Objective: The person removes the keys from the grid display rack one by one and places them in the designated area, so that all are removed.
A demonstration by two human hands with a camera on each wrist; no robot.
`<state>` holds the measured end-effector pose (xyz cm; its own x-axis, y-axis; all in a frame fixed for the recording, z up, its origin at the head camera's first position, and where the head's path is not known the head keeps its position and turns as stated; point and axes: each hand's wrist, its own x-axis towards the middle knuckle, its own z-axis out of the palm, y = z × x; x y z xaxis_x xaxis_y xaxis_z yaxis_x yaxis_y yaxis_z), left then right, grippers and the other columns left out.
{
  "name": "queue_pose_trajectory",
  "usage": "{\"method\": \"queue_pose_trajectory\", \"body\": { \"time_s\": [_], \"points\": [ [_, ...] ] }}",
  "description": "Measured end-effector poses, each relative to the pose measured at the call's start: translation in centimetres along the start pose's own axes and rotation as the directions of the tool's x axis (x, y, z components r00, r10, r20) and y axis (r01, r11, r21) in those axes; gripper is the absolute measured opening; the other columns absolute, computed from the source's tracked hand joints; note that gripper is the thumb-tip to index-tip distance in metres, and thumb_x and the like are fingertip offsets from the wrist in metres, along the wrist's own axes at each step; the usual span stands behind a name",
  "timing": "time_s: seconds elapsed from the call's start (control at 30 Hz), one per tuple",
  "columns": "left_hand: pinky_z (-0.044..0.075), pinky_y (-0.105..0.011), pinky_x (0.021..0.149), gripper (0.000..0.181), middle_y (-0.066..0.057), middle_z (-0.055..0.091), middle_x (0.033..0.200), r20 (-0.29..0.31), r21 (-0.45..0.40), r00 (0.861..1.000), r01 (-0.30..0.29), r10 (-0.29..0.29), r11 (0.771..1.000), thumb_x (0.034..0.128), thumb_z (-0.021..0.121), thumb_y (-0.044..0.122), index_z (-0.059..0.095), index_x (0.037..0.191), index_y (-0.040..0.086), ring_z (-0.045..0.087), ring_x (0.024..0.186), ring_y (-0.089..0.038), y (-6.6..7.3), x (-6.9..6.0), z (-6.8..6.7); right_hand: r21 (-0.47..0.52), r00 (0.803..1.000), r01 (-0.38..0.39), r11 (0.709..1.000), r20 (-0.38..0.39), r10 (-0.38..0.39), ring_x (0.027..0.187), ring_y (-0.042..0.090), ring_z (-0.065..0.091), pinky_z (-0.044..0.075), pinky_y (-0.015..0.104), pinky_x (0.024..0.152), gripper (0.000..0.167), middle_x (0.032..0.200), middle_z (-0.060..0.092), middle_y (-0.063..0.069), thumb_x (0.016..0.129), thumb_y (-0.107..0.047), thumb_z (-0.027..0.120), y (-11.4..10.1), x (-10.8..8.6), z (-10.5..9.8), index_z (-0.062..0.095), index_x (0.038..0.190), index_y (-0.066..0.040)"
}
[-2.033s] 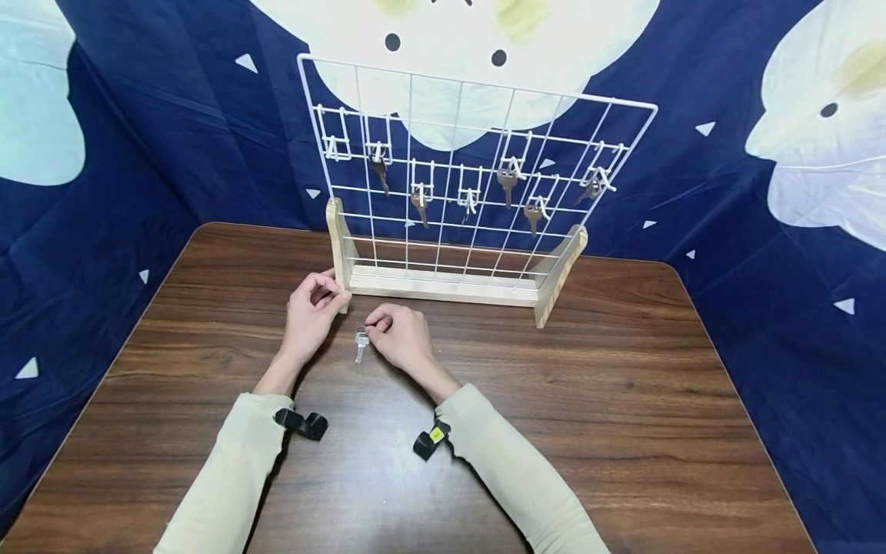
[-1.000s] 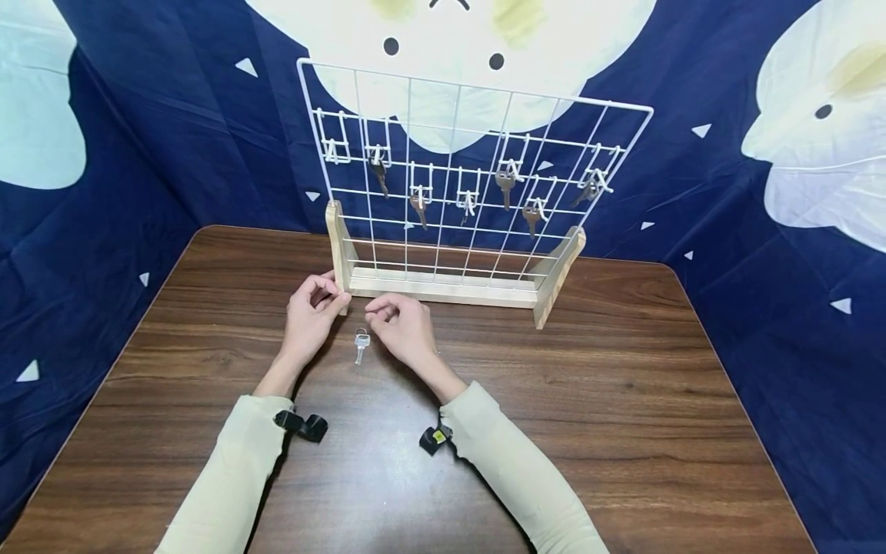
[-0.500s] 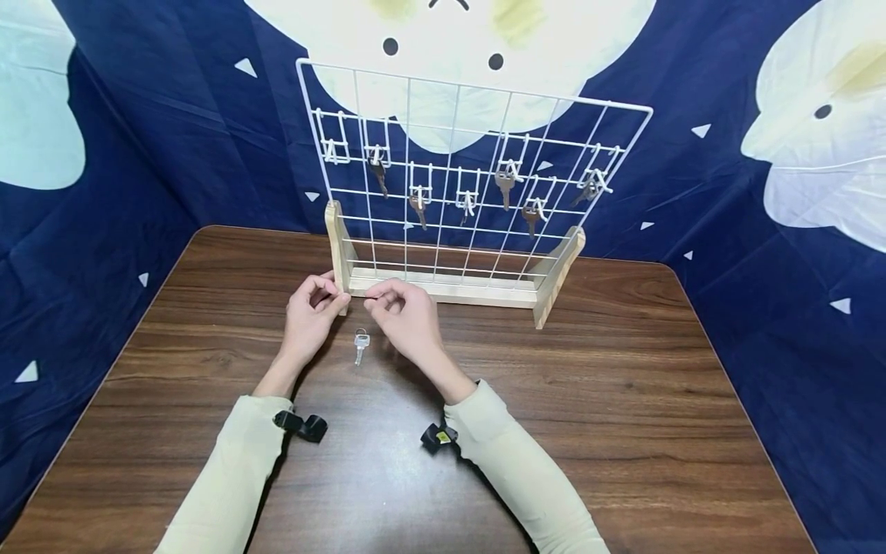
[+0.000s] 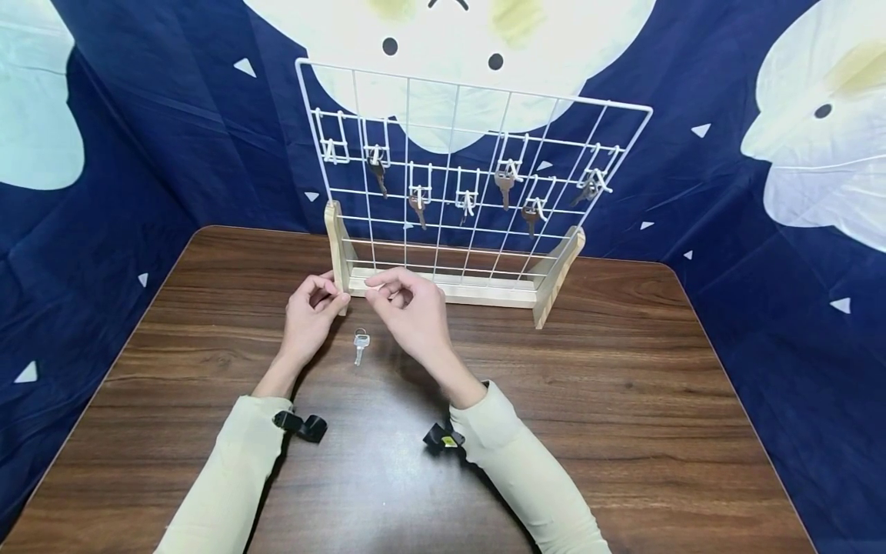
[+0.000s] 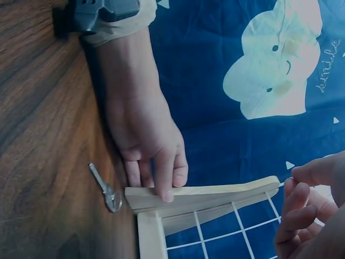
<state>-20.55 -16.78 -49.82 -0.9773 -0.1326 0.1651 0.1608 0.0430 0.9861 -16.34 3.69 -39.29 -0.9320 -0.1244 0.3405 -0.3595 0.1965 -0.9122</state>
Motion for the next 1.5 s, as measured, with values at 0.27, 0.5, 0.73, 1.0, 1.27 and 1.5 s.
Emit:
{"method": "queue_pose_trajectory", "body": {
  "time_s": [0.27, 0.5, 0.73, 1.0, 1.27, 1.5],
  "points": [
    [0.054, -0.011, 0.100, 0.023, -0.026, 0.059, 0.155, -0.001, -0.007, 1.000, -0.005, 0.005, 1.000, 0.1020, 0.071, -0.012, 0.051, 0.110, -0.018, 0.063, 0.122, -0.005, -0.2, 0.0, 0.0, 0.033, 1.000, 0.031, 0.999, -0.003, -0.031, 0.066, 0.000, 0.056, 0.047, 0.015, 0.060, 0.013, 0.085, 0.073, 0.009, 0.095, -0.002, 0.080, -0.8, -0.2, -0.2, 0.082, 0.108, -0.002],
    [0.055, -0.011, 0.101, 0.023, -0.025, 0.059, 0.155, 0.002, -0.007, 1.000, -0.008, 0.008, 1.000, 0.1019, 0.071, -0.012, 0.051, 0.110, -0.019, 0.063, 0.123, -0.007, -0.1, 0.0, 0.0, 0.054, 0.998, 0.059, 0.997, -0.015, -0.059, 0.066, -0.002, 0.055, 0.047, 0.016, 0.060, 0.013, 0.084, 0.073, 0.011, 0.097, -0.003, 0.080, -1.3, -0.2, -0.7, 0.082, 0.109, -0.001],
    [0.054, -0.011, 0.101, 0.023, -0.025, 0.059, 0.156, 0.004, -0.002, 1.000, -0.005, 0.005, 1.000, 0.1022, 0.071, -0.011, 0.051, 0.110, -0.018, 0.062, 0.123, -0.006, -0.1, 0.1, 0.0, 0.050, 0.997, 0.078, 0.996, -0.019, -0.077, 0.067, -0.001, 0.056, 0.048, 0.016, 0.061, 0.013, 0.086, 0.073, 0.012, 0.097, -0.003, 0.080, -1.9, -0.3, -1.0, 0.082, 0.110, 0.000],
    [0.054, -0.011, 0.101, 0.023, -0.025, 0.059, 0.156, 0.005, -0.003, 1.000, -0.010, 0.010, 1.000, 0.1024, 0.071, -0.011, 0.051, 0.110, -0.018, 0.062, 0.122, -0.006, -0.1, 0.0, -0.1, 0.070, 0.995, 0.100, 0.993, -0.025, -0.099, 0.066, 0.001, 0.055, 0.046, 0.017, 0.060, 0.014, 0.085, 0.072, 0.014, 0.097, -0.002, 0.079, -2.5, -0.4, -1.2, 0.081, 0.111, 0.001],
    [0.054, -0.012, 0.103, 0.023, -0.024, 0.060, 0.156, 0.000, 0.008, 1.000, -0.009, 0.009, 1.000, 0.1029, 0.071, -0.010, 0.052, 0.111, -0.018, 0.062, 0.124, -0.006, -0.1, 0.0, -0.1, 0.101, 0.992, 0.124, 0.987, -0.045, -0.120, 0.065, 0.003, 0.054, 0.045, 0.016, 0.058, 0.013, 0.083, 0.070, 0.014, 0.097, 0.000, 0.079, -2.6, -0.3, -1.4, 0.081, 0.110, 0.002],
    [0.055, -0.013, 0.103, 0.021, -0.025, 0.059, 0.156, 0.008, -0.003, 1.000, -0.005, 0.005, 1.000, 0.1026, 0.071, -0.011, 0.052, 0.109, -0.016, 0.062, 0.125, -0.008, -0.1, 0.0, 0.0, 0.091, 0.990, 0.132, 0.987, -0.066, -0.126, 0.064, 0.004, 0.053, 0.044, 0.017, 0.057, 0.021, 0.084, 0.072, 0.015, 0.098, -0.003, 0.078, -2.5, 0.2, -1.7, 0.080, 0.118, 0.003]
  ]
}}
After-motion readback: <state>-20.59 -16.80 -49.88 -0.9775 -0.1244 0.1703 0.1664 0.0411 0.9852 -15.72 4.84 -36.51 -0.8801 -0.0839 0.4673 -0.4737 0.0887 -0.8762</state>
